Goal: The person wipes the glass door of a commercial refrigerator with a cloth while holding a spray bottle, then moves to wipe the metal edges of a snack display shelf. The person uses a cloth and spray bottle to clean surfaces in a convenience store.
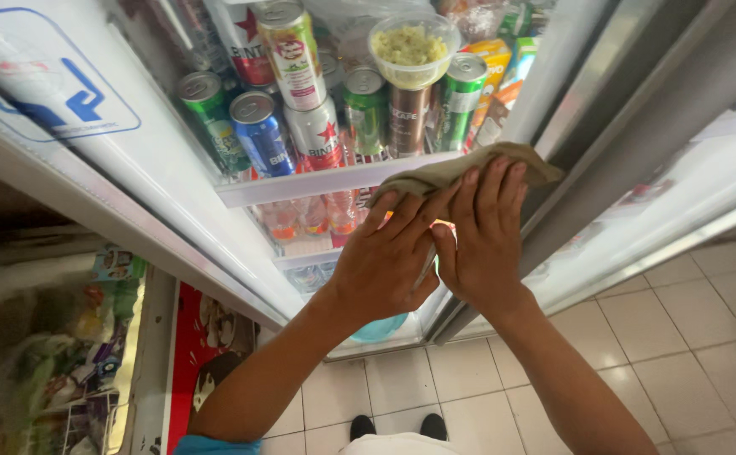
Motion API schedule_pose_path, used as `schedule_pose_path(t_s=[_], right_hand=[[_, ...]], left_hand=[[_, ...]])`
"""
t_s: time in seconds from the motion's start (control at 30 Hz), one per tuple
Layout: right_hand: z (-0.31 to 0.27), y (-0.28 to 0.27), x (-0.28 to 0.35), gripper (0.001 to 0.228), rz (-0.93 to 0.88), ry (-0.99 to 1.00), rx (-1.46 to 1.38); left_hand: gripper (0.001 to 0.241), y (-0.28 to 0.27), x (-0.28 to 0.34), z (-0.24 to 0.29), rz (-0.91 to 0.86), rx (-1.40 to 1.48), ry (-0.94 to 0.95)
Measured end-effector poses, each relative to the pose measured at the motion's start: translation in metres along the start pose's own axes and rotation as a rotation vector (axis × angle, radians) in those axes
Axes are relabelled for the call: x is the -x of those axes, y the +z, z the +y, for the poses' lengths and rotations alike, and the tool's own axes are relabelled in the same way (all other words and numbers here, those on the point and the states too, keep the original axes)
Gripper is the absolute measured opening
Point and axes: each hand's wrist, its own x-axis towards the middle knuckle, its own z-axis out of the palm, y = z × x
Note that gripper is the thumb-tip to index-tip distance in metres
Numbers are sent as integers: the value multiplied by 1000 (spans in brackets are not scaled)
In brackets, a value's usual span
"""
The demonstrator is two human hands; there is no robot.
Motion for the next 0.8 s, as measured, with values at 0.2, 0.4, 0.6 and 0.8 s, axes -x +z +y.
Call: schedule_pose_path(t_s=[0.2,0.4,0.6,0.8], right_hand=[[-37,44,8,65,-92,-172,17],[-102,63,-42,65,-89,-333,64],[-163,49,-105,62,22,-507,123],[-146,50,-94,65,3,-746,230]], left_hand=[[31,-11,70,-17,29,33,-191],[42,-45,126,-43,128,35,-331],[44,-84,151,-60,230,119,-453],[44,-34,165,-32,262,153,-481]])
